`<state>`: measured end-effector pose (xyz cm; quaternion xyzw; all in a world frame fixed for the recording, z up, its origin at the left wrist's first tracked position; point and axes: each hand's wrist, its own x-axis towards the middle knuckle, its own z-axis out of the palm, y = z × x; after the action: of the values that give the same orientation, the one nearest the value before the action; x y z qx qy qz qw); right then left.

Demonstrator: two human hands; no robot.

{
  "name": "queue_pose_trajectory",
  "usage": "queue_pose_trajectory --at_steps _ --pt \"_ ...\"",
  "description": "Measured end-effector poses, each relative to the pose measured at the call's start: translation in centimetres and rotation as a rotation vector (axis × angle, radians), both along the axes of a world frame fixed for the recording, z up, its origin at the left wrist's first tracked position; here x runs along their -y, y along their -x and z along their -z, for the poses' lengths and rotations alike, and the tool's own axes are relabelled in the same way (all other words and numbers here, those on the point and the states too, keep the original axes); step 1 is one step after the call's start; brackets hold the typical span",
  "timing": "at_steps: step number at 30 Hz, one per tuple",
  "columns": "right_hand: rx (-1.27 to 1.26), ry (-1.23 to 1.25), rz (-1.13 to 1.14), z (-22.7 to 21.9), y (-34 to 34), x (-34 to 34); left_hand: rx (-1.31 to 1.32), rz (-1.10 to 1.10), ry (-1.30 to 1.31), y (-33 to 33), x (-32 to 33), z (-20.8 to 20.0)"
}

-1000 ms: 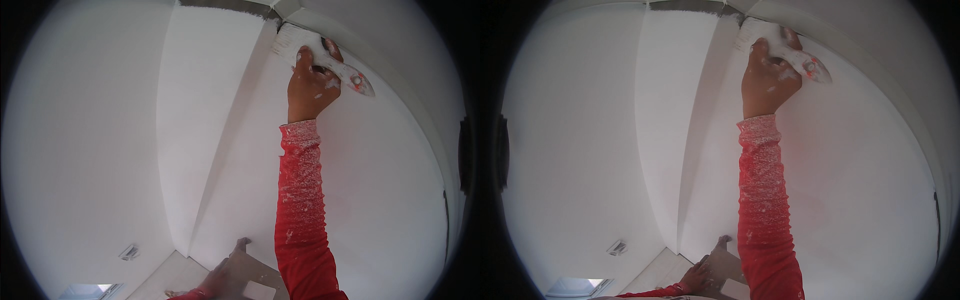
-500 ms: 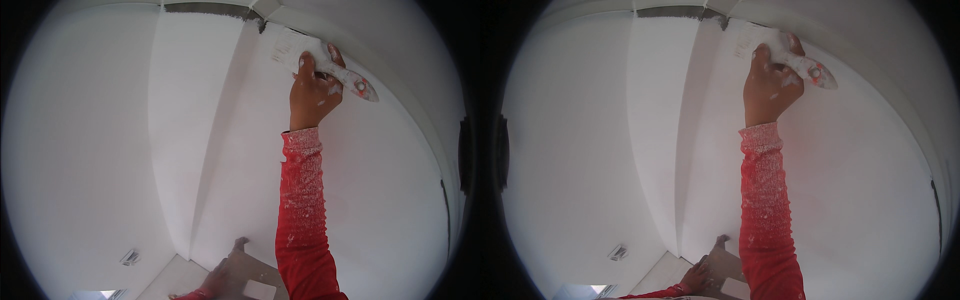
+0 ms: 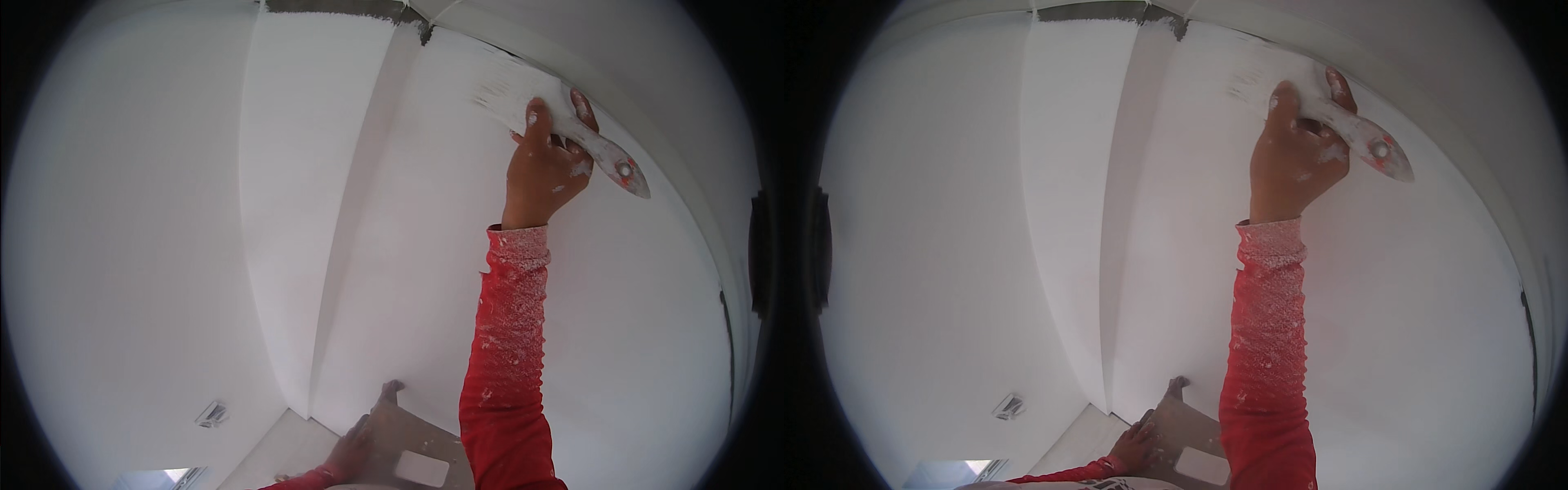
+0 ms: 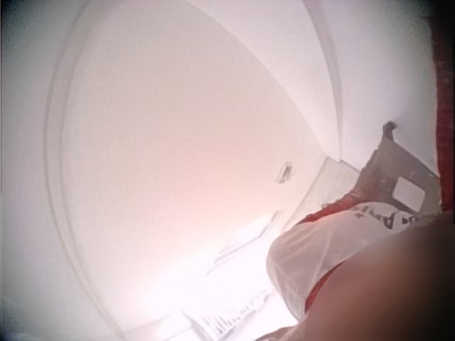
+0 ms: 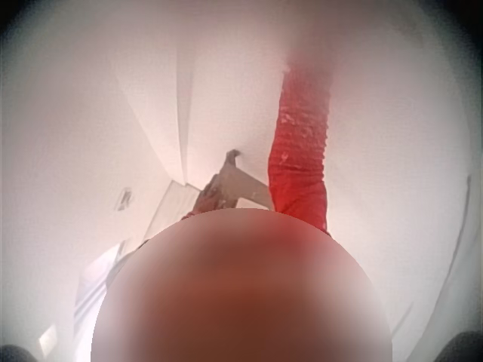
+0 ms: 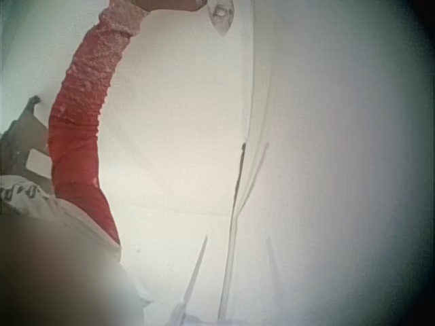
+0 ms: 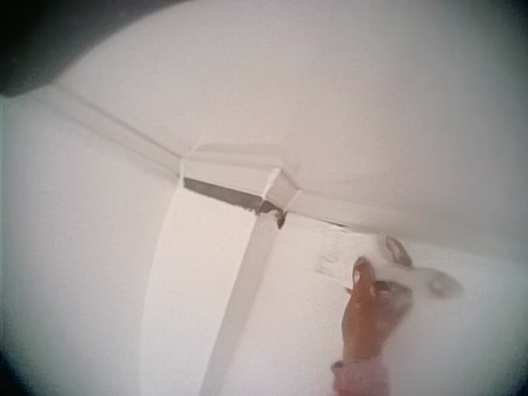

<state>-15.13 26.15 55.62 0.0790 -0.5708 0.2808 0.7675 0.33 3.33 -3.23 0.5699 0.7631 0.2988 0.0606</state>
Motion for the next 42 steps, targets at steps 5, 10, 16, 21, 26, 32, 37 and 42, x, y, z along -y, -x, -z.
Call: queue_pose_trajectory --at_steps 5,10,16,21,26,32,37,42 --pt "0.051 0.064 0.096 0.3 -2.3 -0.9 0.008 0.005 0.002 0.0 0.1 -0.8" --pt "0.023 -0.023 0.293 2.1 -5.2 0.3 0.112 0.001 0.010 0.0 0.1 -2.1" --pt "0.074 -0.034 0.231 4.5 -4.7 2.5 0.163 0.016 0.029 0.0 -0.1 -1.2" --pt "0.046 0.038 -0.084 2.5 -1.8 2.2 0.336 -0.043 -0.048 -0.2 -0.4 0.1" --pt "0.073 -0.101 -0.141 1.4 1.6 2.3 0.286 -0.033 -0.005 -0.1 -0.3 -0.9" --pt "0.131 -0.139 0.022 -0.1 4.4 2.1 0.114 -0.040 -0.021 -0.4 0.4 -2.8" --pt "0.100 -0.159 -0.058 -0.6 5.7 3.4 0.053 -0.045 -0.010 -0.4 0.4 -2.8" --pt "0.155 -0.080 -0.136 -0.4 5.0 3.6 0.072 -0.039 0.002 -0.6 0.5 -2.4"
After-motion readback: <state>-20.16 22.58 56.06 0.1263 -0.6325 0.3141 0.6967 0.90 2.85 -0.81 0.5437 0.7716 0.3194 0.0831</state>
